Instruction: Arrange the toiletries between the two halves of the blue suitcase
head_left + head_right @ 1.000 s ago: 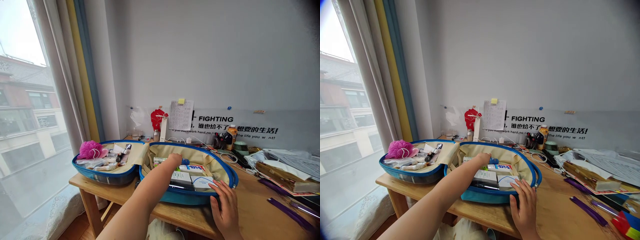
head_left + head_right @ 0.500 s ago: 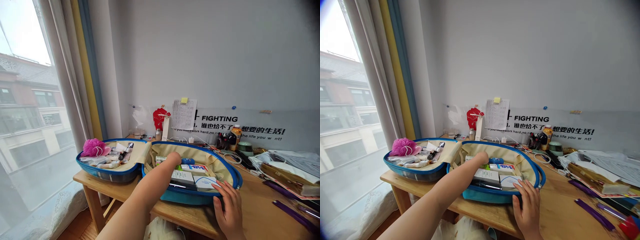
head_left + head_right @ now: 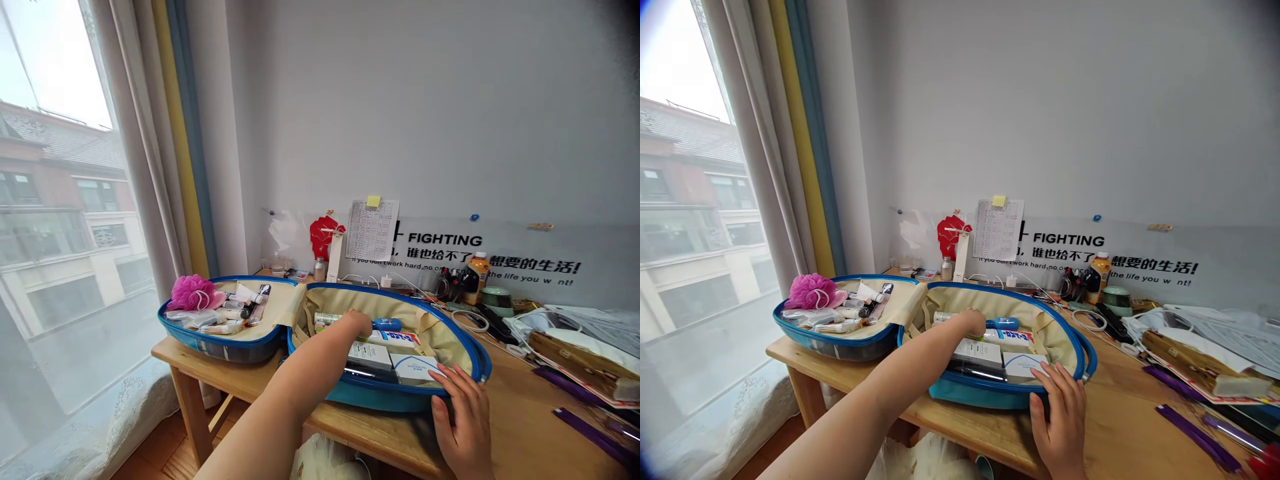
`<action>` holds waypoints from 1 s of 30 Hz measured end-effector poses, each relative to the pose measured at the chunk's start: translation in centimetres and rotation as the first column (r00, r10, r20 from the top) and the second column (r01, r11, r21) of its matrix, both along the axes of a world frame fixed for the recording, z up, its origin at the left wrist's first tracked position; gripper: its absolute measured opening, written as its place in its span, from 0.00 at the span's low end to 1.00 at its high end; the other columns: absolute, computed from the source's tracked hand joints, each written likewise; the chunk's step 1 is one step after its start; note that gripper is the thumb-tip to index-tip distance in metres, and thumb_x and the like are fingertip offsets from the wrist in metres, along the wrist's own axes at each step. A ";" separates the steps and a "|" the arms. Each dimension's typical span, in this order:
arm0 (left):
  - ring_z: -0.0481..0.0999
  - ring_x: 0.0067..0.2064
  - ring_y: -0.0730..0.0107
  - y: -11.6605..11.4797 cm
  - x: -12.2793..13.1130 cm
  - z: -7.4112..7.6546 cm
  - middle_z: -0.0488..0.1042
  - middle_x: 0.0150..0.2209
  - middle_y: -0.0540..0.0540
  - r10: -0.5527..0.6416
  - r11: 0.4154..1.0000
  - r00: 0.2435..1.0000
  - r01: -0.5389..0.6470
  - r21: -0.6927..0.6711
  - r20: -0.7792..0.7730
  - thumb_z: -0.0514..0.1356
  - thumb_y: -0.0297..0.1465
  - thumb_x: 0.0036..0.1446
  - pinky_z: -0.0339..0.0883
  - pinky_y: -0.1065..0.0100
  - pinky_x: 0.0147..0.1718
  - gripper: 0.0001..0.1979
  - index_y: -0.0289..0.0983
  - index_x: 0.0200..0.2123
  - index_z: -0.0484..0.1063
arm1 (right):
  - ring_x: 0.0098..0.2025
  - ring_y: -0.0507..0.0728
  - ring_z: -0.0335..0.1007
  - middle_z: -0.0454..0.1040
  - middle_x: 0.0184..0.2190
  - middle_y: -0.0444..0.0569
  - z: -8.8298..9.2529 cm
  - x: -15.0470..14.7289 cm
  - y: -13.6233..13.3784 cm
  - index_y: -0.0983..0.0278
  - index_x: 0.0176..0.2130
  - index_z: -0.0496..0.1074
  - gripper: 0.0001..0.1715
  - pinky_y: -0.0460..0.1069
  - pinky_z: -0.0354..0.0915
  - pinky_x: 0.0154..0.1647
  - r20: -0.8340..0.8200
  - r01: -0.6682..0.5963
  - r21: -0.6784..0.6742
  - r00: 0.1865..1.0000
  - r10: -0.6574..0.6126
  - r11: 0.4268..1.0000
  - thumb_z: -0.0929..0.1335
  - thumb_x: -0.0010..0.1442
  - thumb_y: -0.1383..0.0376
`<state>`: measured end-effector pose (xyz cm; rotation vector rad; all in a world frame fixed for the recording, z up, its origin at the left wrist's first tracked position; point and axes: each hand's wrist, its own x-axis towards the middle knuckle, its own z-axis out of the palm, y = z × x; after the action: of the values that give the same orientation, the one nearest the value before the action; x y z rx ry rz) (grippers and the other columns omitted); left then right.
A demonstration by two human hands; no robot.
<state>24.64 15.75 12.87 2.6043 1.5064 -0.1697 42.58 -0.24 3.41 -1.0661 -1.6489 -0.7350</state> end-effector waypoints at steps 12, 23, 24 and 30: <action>0.71 0.51 0.61 1.4 -19.6 6.3 0.68 0.55 0.41 0.456 0.832 0.885 -0.462 0.308 0.096 0.57 0.39 0.63 0.69 0.53 0.49 0.19 0.38 0.54 0.66 | 0.56 0.65 0.63 0.72 0.46 0.55 0.4 0.0 -0.1 0.61 0.50 0.66 0.19 0.62 0.56 0.56 0.016 -0.007 0.012 1.000 0.007 1.000 0.56 0.66 0.57; 0.67 0.57 0.56 -0.9 -30.8 2.5 0.64 0.59 0.41 0.526 0.829 0.836 -0.463 0.313 -0.158 0.59 0.36 0.61 0.64 0.48 0.54 0.21 0.38 0.57 0.64 | 0.56 0.64 0.63 0.71 0.47 0.55 0.3 0.1 -0.1 0.62 0.49 0.66 0.19 0.62 0.57 0.56 0.026 -0.004 0.018 1.000 0.004 1.000 0.57 0.66 0.58; 0.67 0.56 0.57 -0.5 -30.4 2.2 0.65 0.58 0.41 0.513 0.839 0.840 -0.448 0.307 -0.176 0.58 0.37 0.61 0.65 0.48 0.54 0.21 0.38 0.56 0.65 | 0.56 0.64 0.63 0.71 0.47 0.55 0.3 0.1 -0.1 0.62 0.49 0.66 0.18 0.62 0.57 0.56 0.030 0.000 0.017 1.000 0.000 1.000 0.57 0.66 0.58; 0.71 0.52 0.60 0.3 -28.7 1.5 0.69 0.53 0.41 0.505 0.853 0.824 -0.432 0.295 -0.255 0.59 0.38 0.61 0.68 0.51 0.50 0.18 0.36 0.52 0.68 | 0.55 0.64 0.64 0.72 0.47 0.53 0.2 0.1 -0.2 0.60 0.49 0.67 0.17 0.62 0.57 0.56 -0.008 -0.015 0.001 1.000 0.015 1.000 0.57 0.65 0.58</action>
<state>-4.04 16.08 14.33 2.3338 2.3682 -0.4121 42.65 -0.44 3.66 -1.0530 -1.6480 -0.7212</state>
